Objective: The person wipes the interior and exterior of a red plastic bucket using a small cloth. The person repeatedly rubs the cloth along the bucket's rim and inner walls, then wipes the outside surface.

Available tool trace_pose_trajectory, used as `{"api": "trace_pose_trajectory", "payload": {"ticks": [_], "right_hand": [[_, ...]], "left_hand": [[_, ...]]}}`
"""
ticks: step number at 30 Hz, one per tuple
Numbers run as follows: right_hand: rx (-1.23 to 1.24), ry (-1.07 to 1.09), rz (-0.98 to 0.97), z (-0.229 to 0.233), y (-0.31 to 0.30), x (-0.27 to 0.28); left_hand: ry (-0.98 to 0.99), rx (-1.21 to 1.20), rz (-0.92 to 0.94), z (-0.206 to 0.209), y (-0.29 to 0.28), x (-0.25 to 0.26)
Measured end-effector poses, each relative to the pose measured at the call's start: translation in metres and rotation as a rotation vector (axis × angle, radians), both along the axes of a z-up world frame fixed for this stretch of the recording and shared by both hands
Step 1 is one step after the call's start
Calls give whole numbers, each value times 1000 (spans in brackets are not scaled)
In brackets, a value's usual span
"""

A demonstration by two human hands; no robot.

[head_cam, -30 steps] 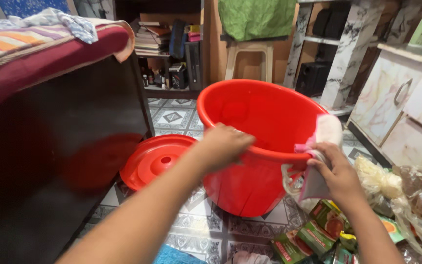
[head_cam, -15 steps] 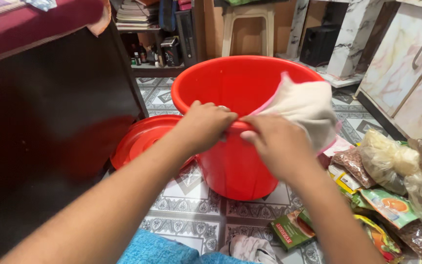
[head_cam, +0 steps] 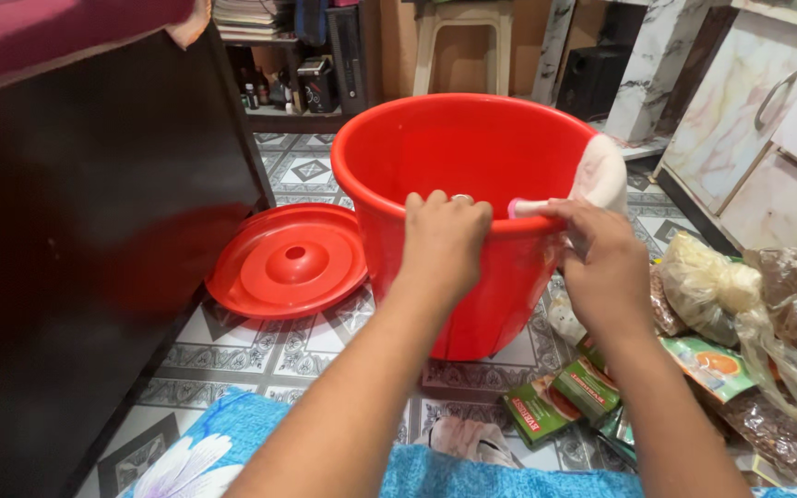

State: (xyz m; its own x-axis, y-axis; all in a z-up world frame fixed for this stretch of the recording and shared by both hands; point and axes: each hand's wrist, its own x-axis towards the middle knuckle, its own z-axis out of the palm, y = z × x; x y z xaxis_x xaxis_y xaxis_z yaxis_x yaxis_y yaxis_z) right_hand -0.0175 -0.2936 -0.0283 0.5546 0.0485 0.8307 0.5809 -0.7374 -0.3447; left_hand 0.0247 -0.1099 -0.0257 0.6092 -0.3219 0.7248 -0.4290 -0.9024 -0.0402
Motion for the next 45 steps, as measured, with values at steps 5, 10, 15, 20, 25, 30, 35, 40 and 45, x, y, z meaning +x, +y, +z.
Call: {"api": "trace_pose_trajectory", "payload": {"ticks": [5, 10, 15, 20, 25, 30, 35, 40, 45], "right_hand": [[229, 242, -96, 3, -1, -3], [334, 210, -95, -2, -16, 4], [186, 184, -139, -3, -30, 32], [157, 307, -195, 14, -27, 37], [75, 328, 2, 51, 13, 34], [134, 272, 55, 39, 24, 37], [-195, 202, -103, 10, -4, 33], [-197, 311, -123, -13, -14, 23], [-226, 338, -186, -2, -8, 29]], "left_hand": [[-37, -24, 45, -5, -16, -7], [-53, -75, 61, -12, -28, -20], [-72, -71, 75, -7, -28, -15], [-40, -2, 104, -2, -27, -12], [15, 49, 115, -1, -31, -12], [-67, 12, 62, -3, -32, -14], [109, 88, 44, 14, -30, -30], [611, 140, -138, 45, -3, -14], [936, 206, 67, 72, 84, 19]]}}
